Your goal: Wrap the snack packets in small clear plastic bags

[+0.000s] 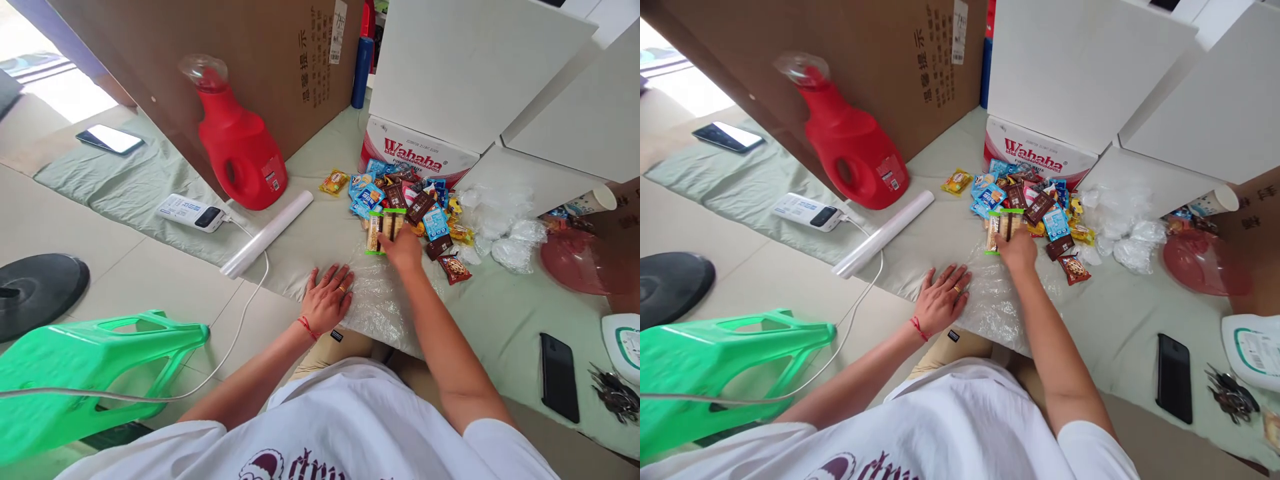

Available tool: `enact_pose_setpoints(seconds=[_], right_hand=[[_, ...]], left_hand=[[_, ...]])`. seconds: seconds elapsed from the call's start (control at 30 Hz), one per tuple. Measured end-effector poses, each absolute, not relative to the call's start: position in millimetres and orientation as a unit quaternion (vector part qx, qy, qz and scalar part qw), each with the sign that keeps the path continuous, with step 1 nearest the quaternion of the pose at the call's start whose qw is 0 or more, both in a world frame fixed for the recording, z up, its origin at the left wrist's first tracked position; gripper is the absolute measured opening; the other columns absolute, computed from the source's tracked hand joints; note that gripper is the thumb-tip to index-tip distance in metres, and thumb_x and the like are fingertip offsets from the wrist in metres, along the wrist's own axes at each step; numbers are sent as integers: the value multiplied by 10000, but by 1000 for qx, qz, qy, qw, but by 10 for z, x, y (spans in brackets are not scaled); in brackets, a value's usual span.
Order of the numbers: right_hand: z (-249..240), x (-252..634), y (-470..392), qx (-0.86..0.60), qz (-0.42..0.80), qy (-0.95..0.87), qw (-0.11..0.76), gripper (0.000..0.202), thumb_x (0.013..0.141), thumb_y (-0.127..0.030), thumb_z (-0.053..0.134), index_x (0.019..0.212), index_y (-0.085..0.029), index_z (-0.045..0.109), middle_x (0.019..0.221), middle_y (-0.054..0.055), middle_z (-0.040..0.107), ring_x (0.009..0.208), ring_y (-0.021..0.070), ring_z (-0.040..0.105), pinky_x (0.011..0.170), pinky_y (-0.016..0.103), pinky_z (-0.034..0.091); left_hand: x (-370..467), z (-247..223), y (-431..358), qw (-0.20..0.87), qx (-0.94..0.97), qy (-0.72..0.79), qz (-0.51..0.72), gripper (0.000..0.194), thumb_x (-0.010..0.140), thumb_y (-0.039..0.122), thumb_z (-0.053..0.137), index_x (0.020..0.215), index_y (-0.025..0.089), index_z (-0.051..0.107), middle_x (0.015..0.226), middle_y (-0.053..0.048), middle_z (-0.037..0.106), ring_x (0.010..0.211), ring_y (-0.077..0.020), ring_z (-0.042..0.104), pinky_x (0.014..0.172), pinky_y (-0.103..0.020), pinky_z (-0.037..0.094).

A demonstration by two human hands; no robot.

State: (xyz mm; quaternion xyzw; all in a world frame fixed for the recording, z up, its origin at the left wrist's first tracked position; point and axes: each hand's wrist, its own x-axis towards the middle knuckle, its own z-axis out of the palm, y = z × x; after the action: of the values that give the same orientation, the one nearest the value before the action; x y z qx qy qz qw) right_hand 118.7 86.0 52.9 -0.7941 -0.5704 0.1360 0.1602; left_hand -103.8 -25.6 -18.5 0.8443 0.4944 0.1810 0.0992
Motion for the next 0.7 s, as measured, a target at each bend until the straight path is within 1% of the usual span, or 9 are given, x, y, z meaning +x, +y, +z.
enact_pose_setpoints(seconds=[0.07,0.13,0.2,0.27,0.33,0.47,0.53,0.6,0.7], right_hand=[[438,902,943,-804,124,-563,146,735,888,-528,692,1390,-42,463,1318,275,587,1087,330,668,909,414,527],[377,721,1001,-811,118,-559,126,832,858,-500,739,1462,-45,393,1374,297,537,1113,348,666,905,424,543],[373,679,1021,-810,114,-566,103,778,860,-437,738,1457,-63,409,1347,274,563,1119,340,669,905,420,550],[442,784,998,-801,108,-582,90,633,874,-366,704,1399,-90,481,1294,233,613,1117,324,671,915,412,546],[575,1022,927,-780,107,-609,102,538,869,-346,691,1339,-131,545,1253,193,653,1108,313,669,924,408,538],[927,1710,625,-697,119,-678,200,631,826,-446,727,1377,-188,560,1246,134,688,1109,303,654,943,413,527],[1075,2013,408,-660,115,-708,222,687,809,-473,746,1409,-197,552,1289,128,675,1135,305,644,969,426,516],[1157,2196,192,-634,118,-735,207,706,815,-476,750,1435,-210,541,1309,120,663,1139,301,642,977,426,508],[1121,2205,-35,-599,147,-776,128,673,840,-422,741,1450,-225,534,1321,110,653,1144,289,640,980,402,499]], left_hand=[[-1036,-185,-258,93,845,495,177,475,1049,389,398,1488,287,545,1581,-58,503,1483,-307,441,1243,-651,178],[-1033,-187,-258,89,845,498,174,470,1046,389,407,1483,291,549,1581,-55,502,1483,-303,443,1243,-646,188],[-1029,-190,-259,87,842,503,172,468,1043,387,417,1482,294,551,1578,-54,506,1481,-299,447,1248,-638,192],[-1027,-191,-259,88,841,506,173,470,1040,384,426,1486,298,548,1574,-53,511,1479,-298,451,1252,-633,194],[-1026,-190,-260,90,841,505,173,474,1037,381,432,1492,303,543,1576,-51,509,1479,-299,452,1255,-630,195],[-1030,-180,-262,97,842,502,170,482,1043,379,415,1503,293,529,1591,-51,487,1492,-297,432,1257,-635,178],[-1033,-178,-263,100,843,500,170,484,1045,377,411,1506,285,525,1594,-55,482,1496,-298,426,1257,-640,168],[-1035,-181,-262,101,843,500,170,483,1046,374,410,1506,284,526,1595,-58,481,1496,-300,425,1258,-641,161],[-1034,-188,-259,99,845,498,168,483,1051,371,401,1508,275,525,1596,-64,480,1495,-305,426,1254,-649,156]])
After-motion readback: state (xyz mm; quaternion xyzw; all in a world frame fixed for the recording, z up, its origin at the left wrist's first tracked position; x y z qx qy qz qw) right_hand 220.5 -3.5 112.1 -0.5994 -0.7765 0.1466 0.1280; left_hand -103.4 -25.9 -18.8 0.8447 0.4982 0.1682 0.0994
